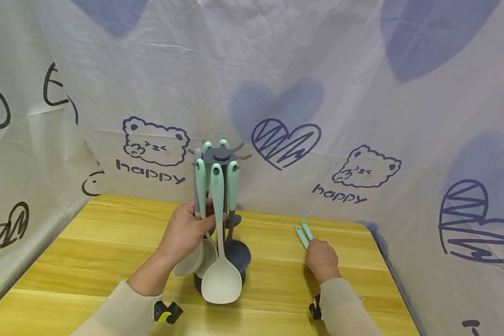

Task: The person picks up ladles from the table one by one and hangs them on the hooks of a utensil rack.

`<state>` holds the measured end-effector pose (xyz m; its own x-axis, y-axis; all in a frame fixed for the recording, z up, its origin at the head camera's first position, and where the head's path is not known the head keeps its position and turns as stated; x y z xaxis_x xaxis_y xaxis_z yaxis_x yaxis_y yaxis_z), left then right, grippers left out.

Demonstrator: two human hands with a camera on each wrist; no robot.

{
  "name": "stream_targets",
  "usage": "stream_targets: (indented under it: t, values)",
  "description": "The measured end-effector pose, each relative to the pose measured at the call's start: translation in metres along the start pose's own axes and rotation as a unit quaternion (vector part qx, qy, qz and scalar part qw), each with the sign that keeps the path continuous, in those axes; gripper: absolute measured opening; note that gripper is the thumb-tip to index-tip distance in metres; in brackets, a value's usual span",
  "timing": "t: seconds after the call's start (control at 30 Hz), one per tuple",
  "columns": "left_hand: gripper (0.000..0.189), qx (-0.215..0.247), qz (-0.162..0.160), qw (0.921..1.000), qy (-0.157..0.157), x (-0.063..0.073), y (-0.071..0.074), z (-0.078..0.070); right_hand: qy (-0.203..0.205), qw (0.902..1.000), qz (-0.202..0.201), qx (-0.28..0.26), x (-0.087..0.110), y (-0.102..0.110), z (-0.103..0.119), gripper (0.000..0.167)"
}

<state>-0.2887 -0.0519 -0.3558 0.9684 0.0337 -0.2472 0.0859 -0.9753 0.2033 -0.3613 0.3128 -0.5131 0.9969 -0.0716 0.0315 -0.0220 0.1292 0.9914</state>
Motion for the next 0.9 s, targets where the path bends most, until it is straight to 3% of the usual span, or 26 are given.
stream_targets:
  t: [0.37, 0.9]
  values:
    - [0.021, 0.003, 0.001, 1.0, 0.008, 0.0, -0.001, 0.001, -0.03, 0.9992, 0.024, -0.007, 0.004, -0.004, -0.001, 0.017]
    - [0.022, 0.0, 0.002, 1.0, 0.007, 0.0, -0.001, 0.001, 0.074, 0.9948, 0.042, -0.055, 0.016, 0.012, 0.036, 0.015]
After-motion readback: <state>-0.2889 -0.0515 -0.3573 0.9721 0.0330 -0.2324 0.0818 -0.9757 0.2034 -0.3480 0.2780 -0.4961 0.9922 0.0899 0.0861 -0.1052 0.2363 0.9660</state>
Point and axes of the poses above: each hand's wrist, its own x-axis away from the middle knuckle, its own y-axis out of the back of the hand, z = x × y, the point moved 9 cm from there along -x, towards the middle knuckle, and after that the axes turned 3 degrees about -z, right-handed, at the moved point
